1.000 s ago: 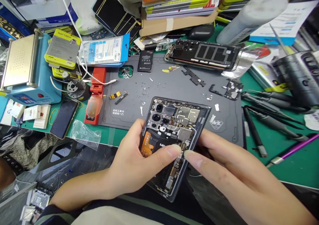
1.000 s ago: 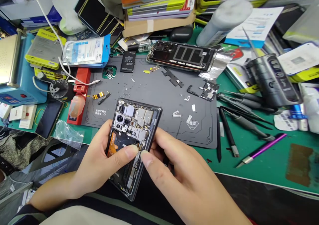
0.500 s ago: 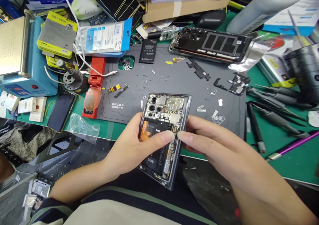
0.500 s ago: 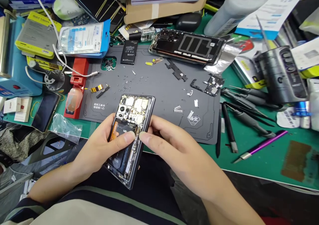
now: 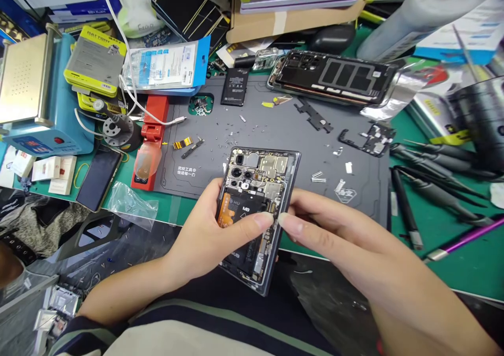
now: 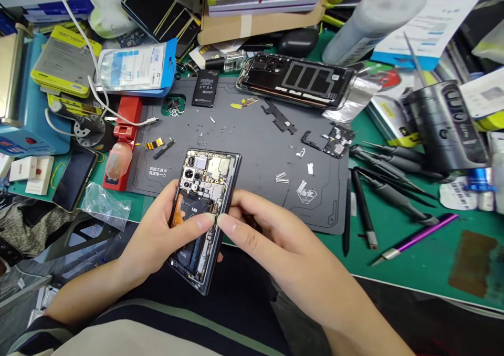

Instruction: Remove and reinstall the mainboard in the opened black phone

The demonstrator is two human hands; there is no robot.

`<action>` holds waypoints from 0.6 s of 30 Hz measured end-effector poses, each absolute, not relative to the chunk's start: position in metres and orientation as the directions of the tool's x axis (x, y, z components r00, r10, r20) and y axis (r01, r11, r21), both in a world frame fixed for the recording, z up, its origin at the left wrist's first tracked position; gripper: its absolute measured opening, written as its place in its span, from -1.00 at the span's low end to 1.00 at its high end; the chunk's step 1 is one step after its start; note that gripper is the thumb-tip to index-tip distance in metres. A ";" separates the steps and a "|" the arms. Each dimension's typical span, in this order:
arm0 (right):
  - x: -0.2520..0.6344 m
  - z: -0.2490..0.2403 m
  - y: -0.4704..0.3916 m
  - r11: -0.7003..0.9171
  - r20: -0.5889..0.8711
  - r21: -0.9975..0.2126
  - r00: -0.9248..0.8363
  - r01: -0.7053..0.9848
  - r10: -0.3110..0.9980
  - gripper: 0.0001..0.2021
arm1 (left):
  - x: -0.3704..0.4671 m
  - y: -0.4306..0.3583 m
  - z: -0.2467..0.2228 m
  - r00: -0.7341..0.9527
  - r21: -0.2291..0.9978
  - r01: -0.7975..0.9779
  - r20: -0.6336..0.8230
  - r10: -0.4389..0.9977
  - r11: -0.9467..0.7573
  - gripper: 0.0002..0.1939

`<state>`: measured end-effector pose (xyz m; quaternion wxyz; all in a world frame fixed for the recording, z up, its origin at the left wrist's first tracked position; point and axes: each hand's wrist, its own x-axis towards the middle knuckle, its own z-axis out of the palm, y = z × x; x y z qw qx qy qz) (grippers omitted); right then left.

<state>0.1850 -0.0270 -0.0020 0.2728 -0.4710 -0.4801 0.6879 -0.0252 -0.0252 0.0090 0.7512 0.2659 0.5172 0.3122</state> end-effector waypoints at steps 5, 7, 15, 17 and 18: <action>0.183 -0.002 -0.028 -0.381 -0.382 -0.921 -0.407 0.088 0.830 -0.74 | -0.025 -0.028 0.005 0.254 0.725 -0.202 -0.611 0.750 0.659 -0.54; 0.182 -0.001 -0.029 -0.384 -0.388 -0.918 -0.403 0.093 0.829 -0.77 | -0.025 -0.030 0.004 0.250 0.717 -0.218 -0.614 0.748 0.662 -0.51; 0.176 0.004 -0.033 -0.352 -0.394 -0.918 -0.303 0.185 0.868 -0.65 | -0.033 -0.031 -0.011 0.512 0.509 -0.506 -0.472 0.717 0.696 -0.52; 0.174 0.005 -0.032 -0.326 -0.369 -0.924 -0.250 0.198 0.895 -0.61 | -0.034 -0.032 -0.022 0.596 0.437 -0.562 -0.376 0.710 0.703 -0.57; 0.173 0.005 -0.031 -0.305 -0.344 -0.931 -0.209 0.198 0.915 -0.60 | -0.035 -0.033 -0.028 0.634 0.384 -0.587 -0.329 0.700 0.713 -0.59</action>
